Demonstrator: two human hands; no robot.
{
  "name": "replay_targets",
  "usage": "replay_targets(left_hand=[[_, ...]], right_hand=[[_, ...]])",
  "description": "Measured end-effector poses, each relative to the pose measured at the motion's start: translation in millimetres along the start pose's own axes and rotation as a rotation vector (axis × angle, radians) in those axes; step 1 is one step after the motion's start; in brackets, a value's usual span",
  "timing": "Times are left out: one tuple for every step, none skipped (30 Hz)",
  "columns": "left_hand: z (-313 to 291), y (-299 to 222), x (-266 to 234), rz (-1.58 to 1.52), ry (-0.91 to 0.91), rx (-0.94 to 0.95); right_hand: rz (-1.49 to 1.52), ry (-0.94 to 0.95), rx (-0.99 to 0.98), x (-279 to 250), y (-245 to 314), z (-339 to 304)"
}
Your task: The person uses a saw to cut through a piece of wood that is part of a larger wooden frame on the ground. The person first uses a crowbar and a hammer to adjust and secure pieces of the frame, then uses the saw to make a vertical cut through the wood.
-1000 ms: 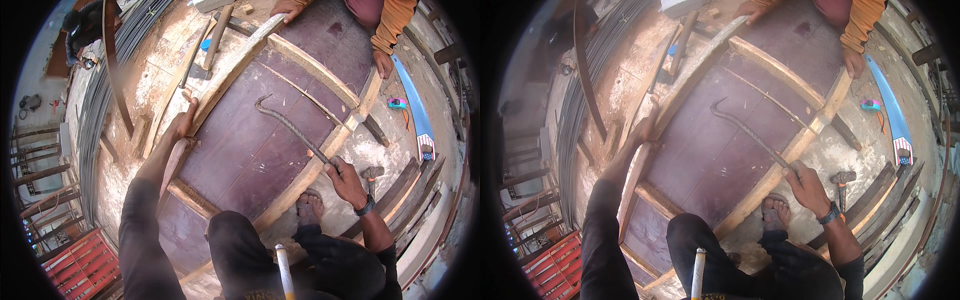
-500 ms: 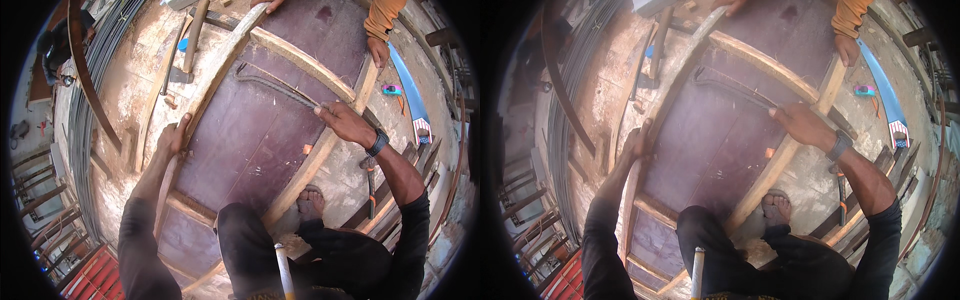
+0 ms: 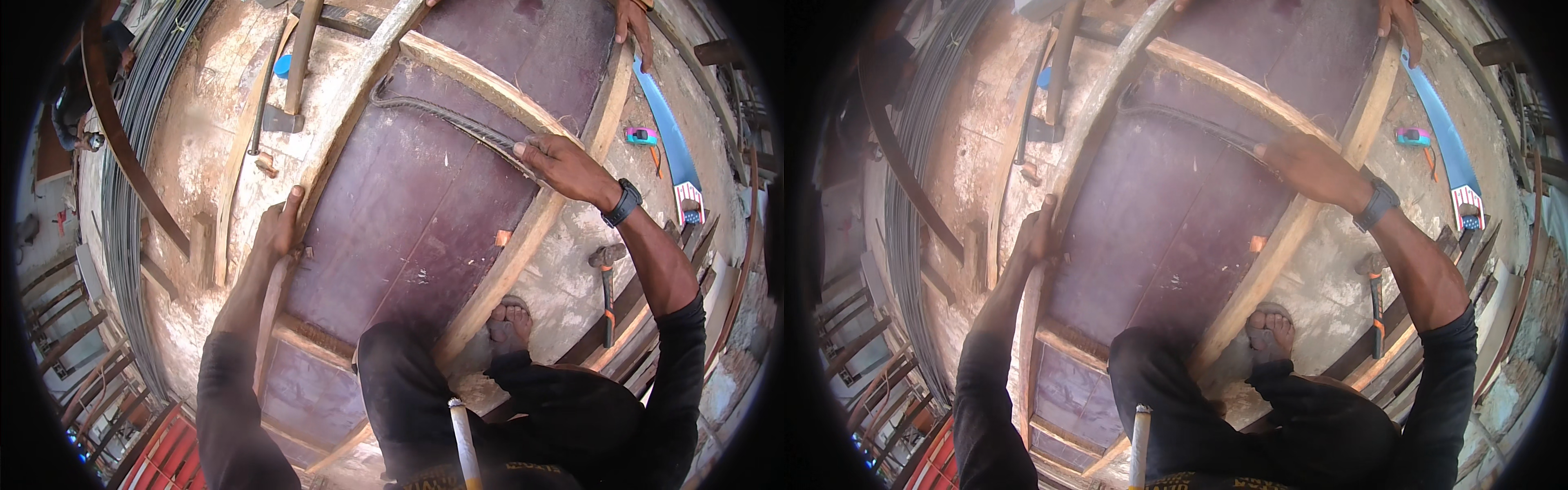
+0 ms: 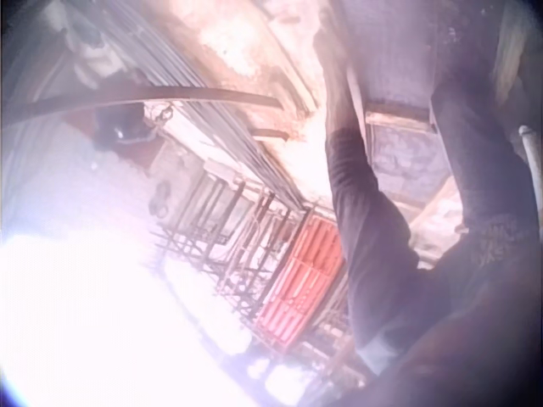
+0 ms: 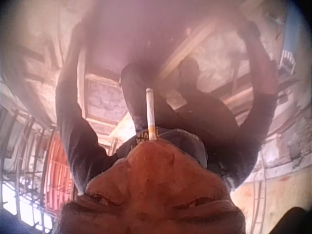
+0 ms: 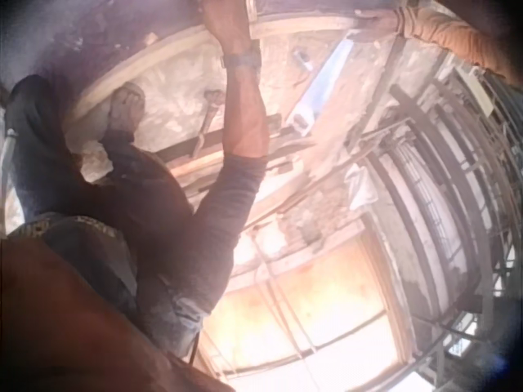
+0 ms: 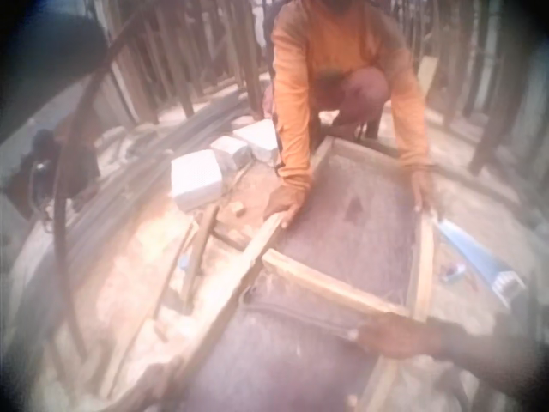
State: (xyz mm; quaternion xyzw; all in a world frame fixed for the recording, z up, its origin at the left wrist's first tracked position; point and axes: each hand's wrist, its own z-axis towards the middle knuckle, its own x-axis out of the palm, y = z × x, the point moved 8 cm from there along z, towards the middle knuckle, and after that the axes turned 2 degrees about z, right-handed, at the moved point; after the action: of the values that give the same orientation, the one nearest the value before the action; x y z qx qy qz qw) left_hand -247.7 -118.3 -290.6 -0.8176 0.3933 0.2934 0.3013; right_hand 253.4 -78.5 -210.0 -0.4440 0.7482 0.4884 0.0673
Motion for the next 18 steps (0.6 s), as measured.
replay_targets(left_hand=[[1,4,0,-0.001,-0.002,0.002],[0,2,1,0.009,0.011,-0.006],[-5,-5,-1,0.018,0.021,-0.013],[-8,-9,-1,0.025,0.031,-0.019],[-10,-11,-4,0.008,0.036,-0.014],[-10,-16,-3,-0.013,0.045,-0.005],[-8,-17,2,-0.033,0.061,0.001],[-7,-16,2,-0.036,0.061,-0.009],[-4,-16,2,-0.038,0.062,-0.018],[-4,-14,3,-0.041,0.064,-0.026],[-1,-7,5,-0.047,0.059,-0.026],[4,3,4,-0.055,0.046,-0.028],[9,14,3,-0.062,0.033,-0.03],[6,8,1,-0.074,0.049,-0.023],[3,-5,4,-0.092,0.071,-0.002],[-1,-12,3,-0.106,0.086,0.008],[-1,-11,4,-0.098,0.085,-0.009],[-6,-18,3,-0.105,0.084,0.002]], right_hand=[[0.034,-0.043,-0.058,9,-9,0],[0.116,-0.027,-0.008,23,-13,-2],[0.195,-0.012,0.039,39,-11,-9],[0.273,0.002,0.086,57,-8,-15],[0.354,-0.033,0.096,76,-5,-19],[0.43,-0.07,0.111,95,-3,-24],[0.507,-0.105,0.133,106,-6,-28],[0.555,-0.104,0.143,108,-6,-29],[0.602,-0.105,0.153,110,-6,-30],[0.649,-0.107,0.165,112,-6,-32],[0.74,-0.007,0.203,114,-1,-36],[0.828,0.097,0.231,110,9,-42],[0.914,0.205,0.261,110,15,-47],[0.991,0.283,0.303,115,6,-54],[1.061,0.347,0.349,122,-12,-61],[1.133,0.425,0.39,129,-17,-66],[1.21,0.445,0.4,133,-9,-71],[1.294,0.468,0.408,140,-3,-72]])
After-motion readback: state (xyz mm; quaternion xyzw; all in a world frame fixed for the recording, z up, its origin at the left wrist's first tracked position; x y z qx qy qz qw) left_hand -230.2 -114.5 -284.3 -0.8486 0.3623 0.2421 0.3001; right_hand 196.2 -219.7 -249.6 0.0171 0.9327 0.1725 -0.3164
